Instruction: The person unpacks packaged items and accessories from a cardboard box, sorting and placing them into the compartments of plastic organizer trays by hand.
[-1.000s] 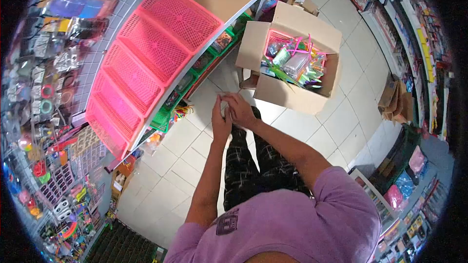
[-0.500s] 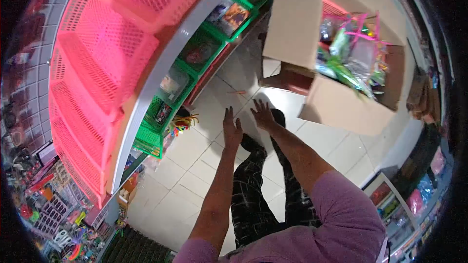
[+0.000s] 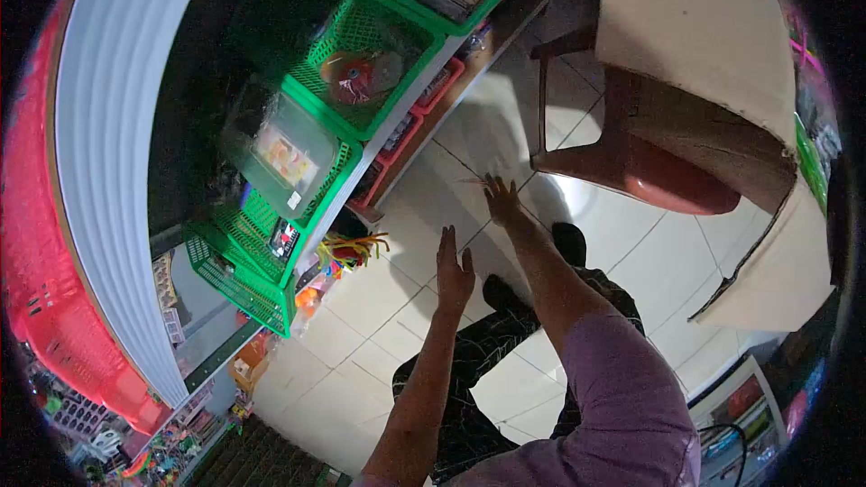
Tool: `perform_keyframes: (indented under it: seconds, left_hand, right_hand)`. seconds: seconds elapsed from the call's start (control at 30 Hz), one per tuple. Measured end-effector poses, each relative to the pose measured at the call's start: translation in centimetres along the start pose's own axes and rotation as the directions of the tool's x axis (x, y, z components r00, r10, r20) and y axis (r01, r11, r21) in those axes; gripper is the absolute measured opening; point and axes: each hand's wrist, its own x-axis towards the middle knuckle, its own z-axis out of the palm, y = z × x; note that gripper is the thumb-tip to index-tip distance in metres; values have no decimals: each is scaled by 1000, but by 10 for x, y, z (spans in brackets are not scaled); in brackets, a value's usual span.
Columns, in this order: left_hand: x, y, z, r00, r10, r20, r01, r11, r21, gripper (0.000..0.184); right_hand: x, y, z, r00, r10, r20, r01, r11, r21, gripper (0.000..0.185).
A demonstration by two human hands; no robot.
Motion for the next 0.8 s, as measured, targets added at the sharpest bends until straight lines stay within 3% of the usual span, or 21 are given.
perform_keyframes:
  seconds: [0.1,0.2,0.3,0.33,0.37,0.4,0.43,0.47,0.5,0.53,0.57,0.6,0.63,0.67,0.7,0.73,0.8]
  left_hand:
    - [4,2,6,1000,25,-14,-26,999,-36,50]
    - [4,9,-3,1000,21,9,-21,999,-30,53]
    - [-3,24,-10,997,-45,58,46,999,-29,56]
    - [-4,27,-11,995,-67,74,69,997,-34,56]
    - [-8,28,-10,995,-71,70,70,997,9,57]
    - [-12,22,-4,991,-108,75,118,981,-153,58]
    - [-17,22,-3,985,-143,91,165,937,-308,59]
    - [-23,40,-13,974,-207,95,228,871,-435,60]
    - [-26,60,-24,958,-268,102,279,789,-548,62]
    - [-31,98,-48,921,-364,140,373,717,-589,61]
    - [-39,120,-64,930,-340,141,362,771,-524,59]
    - [-48,141,-81,939,-317,137,344,823,-453,56]
    - [-56,161,-98,948,-293,127,319,868,-380,54]
    - [-64,182,-120,940,-260,221,340,781,-524,48]
    - [-75,204,-142,927,-209,312,369,668,-646,43]
    - [-86,234,-160,936,-187,299,345,658,-669,38]
    - [-99,273,-196,938,-92,334,295,718,-631,36]
  right_hand:
    - [1,10,10,994,79,-73,-78,997,10,52]
    - [-15,20,10,972,146,-185,-108,974,200,52]
    - [-55,16,-34,975,107,-194,-49,957,284,47]
    - [-53,18,-5,868,-9,-496,66,993,97,41]
    - [-78,11,-50,945,5,-328,78,967,240,42]
    - [-90,11,-46,818,-104,-566,297,919,260,41]
    - [-124,-2,-91,899,-60,-434,250,884,394,34]
    - [-145,-12,-105,858,-141,-494,365,844,393,27]
    - [-165,-21,-115,807,-221,-547,476,793,382,21]
    - [-205,-28,-149,621,-324,-714,662,704,257,22]
    - [-269,-44,-213,868,-165,-468,488,455,745,24]
    - [-288,-51,-218,724,-260,-638,663,516,543,17]
    - [-315,-60,-216,799,-190,-571,566,560,605,27]
    - [-348,-64,-226,714,-205,-669,628,609,484,21]
    - [-390,-72,-249,773,-194,-604,589,574,569,23]
    - [-428,-75,-278,823,-192,-535,543,542,642,24]
    - [-474,-75,-313,644,-260,-720,693,596,405,28]
